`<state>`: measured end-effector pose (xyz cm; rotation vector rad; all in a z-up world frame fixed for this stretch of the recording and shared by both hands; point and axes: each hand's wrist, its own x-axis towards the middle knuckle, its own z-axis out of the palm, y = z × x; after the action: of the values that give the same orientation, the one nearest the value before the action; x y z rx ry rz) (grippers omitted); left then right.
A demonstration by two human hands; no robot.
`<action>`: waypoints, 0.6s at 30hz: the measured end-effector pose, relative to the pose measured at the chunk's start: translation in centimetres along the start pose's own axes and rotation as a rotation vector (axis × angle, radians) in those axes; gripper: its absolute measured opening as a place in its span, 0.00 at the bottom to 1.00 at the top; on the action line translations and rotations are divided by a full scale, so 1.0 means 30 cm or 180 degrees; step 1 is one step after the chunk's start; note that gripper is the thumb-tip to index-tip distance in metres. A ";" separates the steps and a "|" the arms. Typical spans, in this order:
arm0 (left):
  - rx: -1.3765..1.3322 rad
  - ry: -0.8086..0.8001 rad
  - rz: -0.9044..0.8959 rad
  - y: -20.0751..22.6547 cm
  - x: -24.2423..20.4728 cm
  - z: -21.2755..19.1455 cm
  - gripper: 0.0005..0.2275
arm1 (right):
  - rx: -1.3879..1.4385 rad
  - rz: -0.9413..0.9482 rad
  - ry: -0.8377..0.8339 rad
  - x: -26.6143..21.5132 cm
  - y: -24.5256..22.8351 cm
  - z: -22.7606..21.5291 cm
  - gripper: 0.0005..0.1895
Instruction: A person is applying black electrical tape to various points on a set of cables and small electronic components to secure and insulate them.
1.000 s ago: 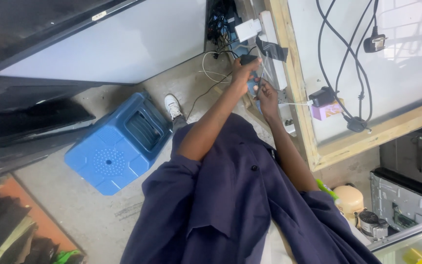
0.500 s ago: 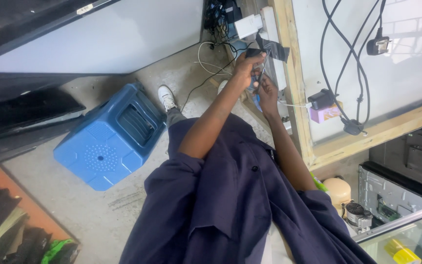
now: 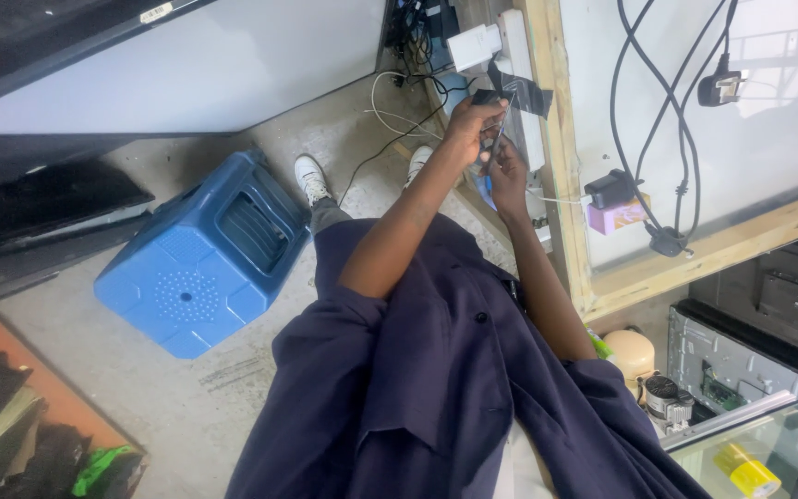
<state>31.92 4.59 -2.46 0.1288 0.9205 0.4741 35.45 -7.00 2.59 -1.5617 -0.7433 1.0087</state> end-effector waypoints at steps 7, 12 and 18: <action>0.0094 0.0030 -0.0100 0.024 -0.017 0.010 0.18 | -0.0178 -0.0023 0.0178 -0.001 -0.020 0.028 0.20; 0.0157 0.0049 -0.0114 0.027 -0.018 0.018 0.18 | -0.0274 -0.0079 0.0277 0.001 -0.059 0.049 0.15; 0.0171 0.0068 -0.0217 -0.028 0.058 -0.017 0.18 | -0.0212 -0.0078 0.0366 -0.003 -0.063 0.060 0.11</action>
<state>32.70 4.57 -4.30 0.1410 0.9558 0.3884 33.88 -5.86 4.36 -1.6498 -0.7206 0.8762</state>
